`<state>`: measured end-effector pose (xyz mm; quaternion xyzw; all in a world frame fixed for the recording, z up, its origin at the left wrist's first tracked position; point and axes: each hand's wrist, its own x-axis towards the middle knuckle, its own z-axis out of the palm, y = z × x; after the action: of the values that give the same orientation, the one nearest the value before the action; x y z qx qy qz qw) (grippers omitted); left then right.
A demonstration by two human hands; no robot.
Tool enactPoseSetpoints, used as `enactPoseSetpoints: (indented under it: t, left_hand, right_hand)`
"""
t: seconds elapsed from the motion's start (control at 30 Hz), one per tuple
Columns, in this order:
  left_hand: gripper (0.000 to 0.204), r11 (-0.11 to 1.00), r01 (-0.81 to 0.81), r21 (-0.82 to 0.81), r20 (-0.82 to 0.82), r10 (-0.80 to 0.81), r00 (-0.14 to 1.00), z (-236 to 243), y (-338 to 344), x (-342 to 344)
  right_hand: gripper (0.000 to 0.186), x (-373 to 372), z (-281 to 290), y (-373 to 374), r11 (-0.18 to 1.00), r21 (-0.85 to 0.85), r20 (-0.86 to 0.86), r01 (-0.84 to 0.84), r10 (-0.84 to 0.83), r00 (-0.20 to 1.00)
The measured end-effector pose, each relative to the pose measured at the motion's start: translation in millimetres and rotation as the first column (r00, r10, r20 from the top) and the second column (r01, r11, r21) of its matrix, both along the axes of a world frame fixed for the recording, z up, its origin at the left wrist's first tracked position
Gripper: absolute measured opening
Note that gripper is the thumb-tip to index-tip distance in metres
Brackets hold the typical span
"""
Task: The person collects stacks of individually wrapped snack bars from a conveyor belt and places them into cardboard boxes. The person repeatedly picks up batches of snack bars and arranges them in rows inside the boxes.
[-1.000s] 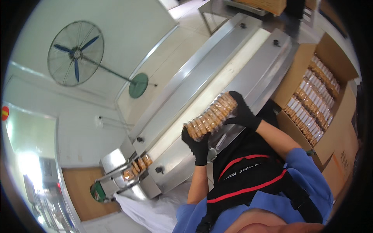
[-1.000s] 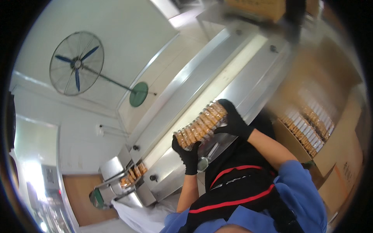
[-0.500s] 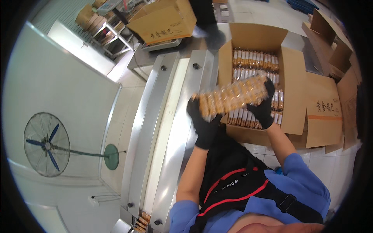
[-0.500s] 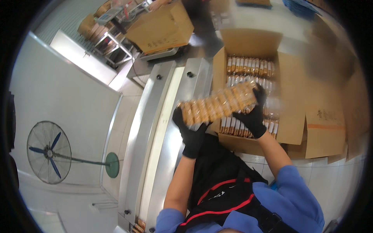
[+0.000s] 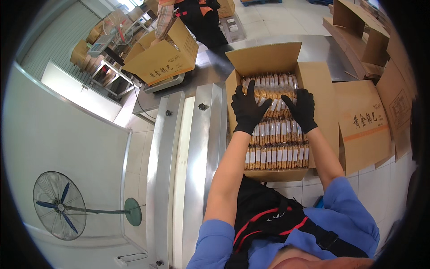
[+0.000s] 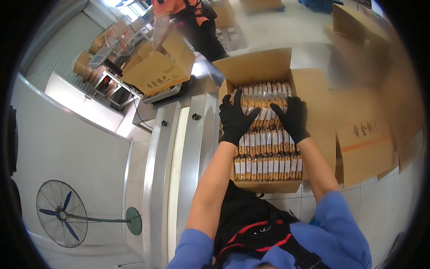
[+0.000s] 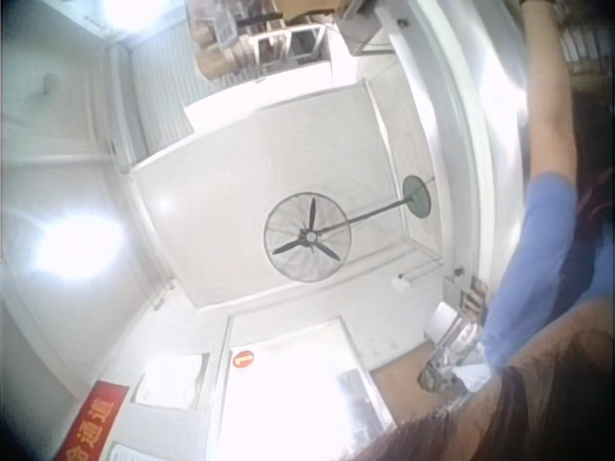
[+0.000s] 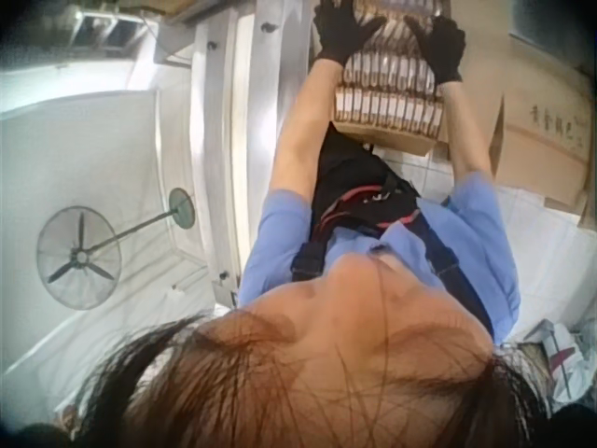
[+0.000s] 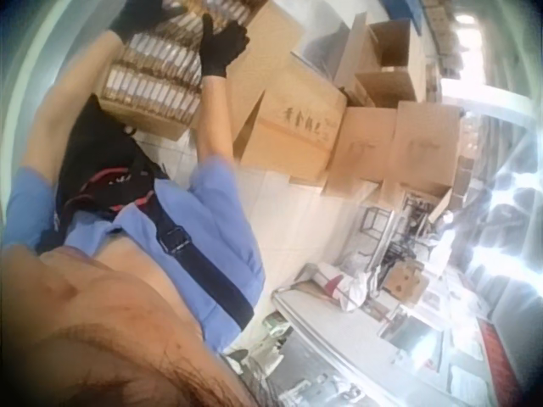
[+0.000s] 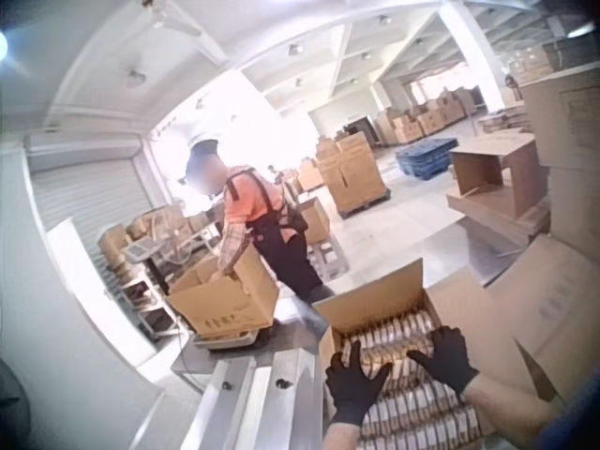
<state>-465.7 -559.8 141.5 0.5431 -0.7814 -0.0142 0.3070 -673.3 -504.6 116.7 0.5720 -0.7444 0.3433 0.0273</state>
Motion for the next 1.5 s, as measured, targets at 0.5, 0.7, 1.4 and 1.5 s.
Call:
enactPoseSetpoints:
  t: [0.5,0.7,1.4,1.5]
  left_hand:
    - [0.083,0.997,0.023,0.077,0.109,-0.032,0.993,-35,-9,-9]
    - [0.09,0.993,0.021,0.12,0.268,-0.053,0.962,-71,-34,4]
    - [0.031,0.988,0.153,-0.024,0.358,-0.134,0.924,-41,-36,-41]
    - [0.044,0.984,0.123,-0.126,0.143,-0.105,0.984,-66,-30,-22]
  right_hand:
    - [0.047,-17,-7,-11,0.996,0.024,-0.28,-0.083,0.086,0.956]
    - [0.049,-19,-16,-20,0.98,0.067,-0.373,-0.186,0.197,0.907]
    - [0.036,-5,-24,-41,0.966,-0.013,-0.277,-0.259,0.245,0.929]
    - [0.036,2,-20,-39,0.958,-0.017,-0.302,-0.287,0.268,0.915]
